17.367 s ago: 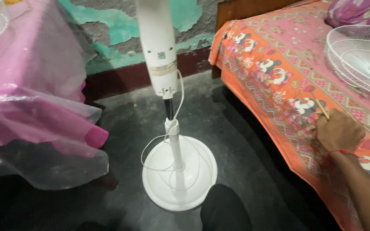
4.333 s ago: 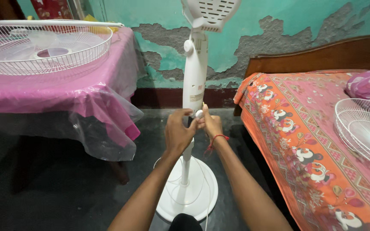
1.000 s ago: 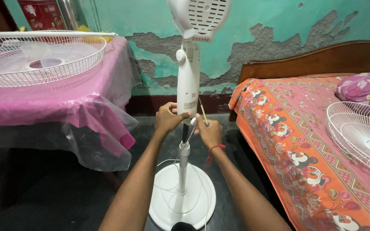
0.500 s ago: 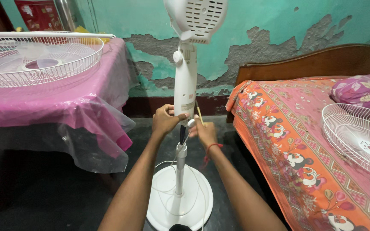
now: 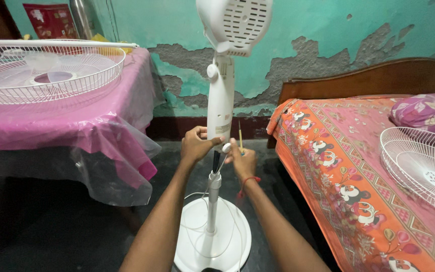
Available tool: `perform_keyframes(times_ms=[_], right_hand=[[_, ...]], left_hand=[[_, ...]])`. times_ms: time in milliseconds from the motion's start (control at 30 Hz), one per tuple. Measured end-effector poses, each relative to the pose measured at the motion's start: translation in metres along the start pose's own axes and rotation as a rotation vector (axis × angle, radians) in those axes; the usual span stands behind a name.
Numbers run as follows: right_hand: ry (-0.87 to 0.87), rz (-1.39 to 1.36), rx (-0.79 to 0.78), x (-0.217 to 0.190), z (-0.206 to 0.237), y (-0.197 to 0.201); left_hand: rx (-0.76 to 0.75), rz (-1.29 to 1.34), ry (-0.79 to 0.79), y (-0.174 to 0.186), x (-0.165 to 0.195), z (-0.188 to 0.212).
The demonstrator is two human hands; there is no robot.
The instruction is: The person uses a screwdriver to unscrew the rear housing of a pedestal fan, then removes the fan guard and works on the motor housing, at one point setting a small part on the bed before resuming unscrewing. The episode ends while the person continues working on the fan motor.
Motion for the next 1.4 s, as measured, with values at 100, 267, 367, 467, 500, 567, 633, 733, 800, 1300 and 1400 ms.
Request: perform_keyframes(times_ms=[100, 267, 367, 467, 500, 567, 633, 733, 800, 1300, 1400], right_hand=[[-0.336, -0.095, -0.055, 0.025, 0.001, -0.007], [0.135, -0.116, 0.341, 0.003, 0.022, -0.001], [0.312, 0.127, 0.305, -0.024, 0.038, 0.008], [0.42, 0.253, 0.218, -0.034, 0.041, 0.01], [0.452, 0.253, 0.213, -0.033, 0.038, 0.01], [0.296, 0.258, 0.159, -0.024, 0.026, 0.008], [-0.074, 0.267, 0.057, -0.01, 0.015, 0.007], [-0.09, 0.293, 0.091, -0.004, 0.013, 0.008], [0.206, 0.276, 0.254, -0.012, 0.021, 0.012], [0.497, 0.282, 0.288, -0.06, 0.043, 0.022], [0.668, 0.331, 0.223, -0.059, 0.046, 0.021]], left_hand=[[-0.006, -0.007, -0.004, 0.001, 0.003, 0.002], [-0.015, -0.003, 0.026, 0.005, 0.008, 0.002], [-0.019, -0.002, 0.006, 0.003, 0.006, 0.002], [-0.019, 0.014, -0.028, 0.001, 0.0, 0.0], [-0.014, 0.023, -0.029, 0.0, -0.002, 0.0], [-0.012, 0.037, -0.033, -0.001, -0.006, -0.001], [-0.018, 0.049, -0.04, -0.002, -0.009, -0.003], [-0.039, 0.097, -0.059, -0.003, -0.011, -0.004], [-0.027, 0.065, -0.031, -0.003, -0.012, -0.004], [-0.029, 0.053, -0.036, -0.001, -0.004, 0.0], [-0.03, 0.084, -0.039, -0.001, -0.004, 0.0]])
Point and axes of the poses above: each hand's wrist, its own z-axis away from the middle knuckle, its own y-axis out of the back of the hand, x = y × z, the point moved 2 cm from there along -z, towards the middle knuckle, and after that the axes turned 6 degrees about z, right-handed, at the moved point
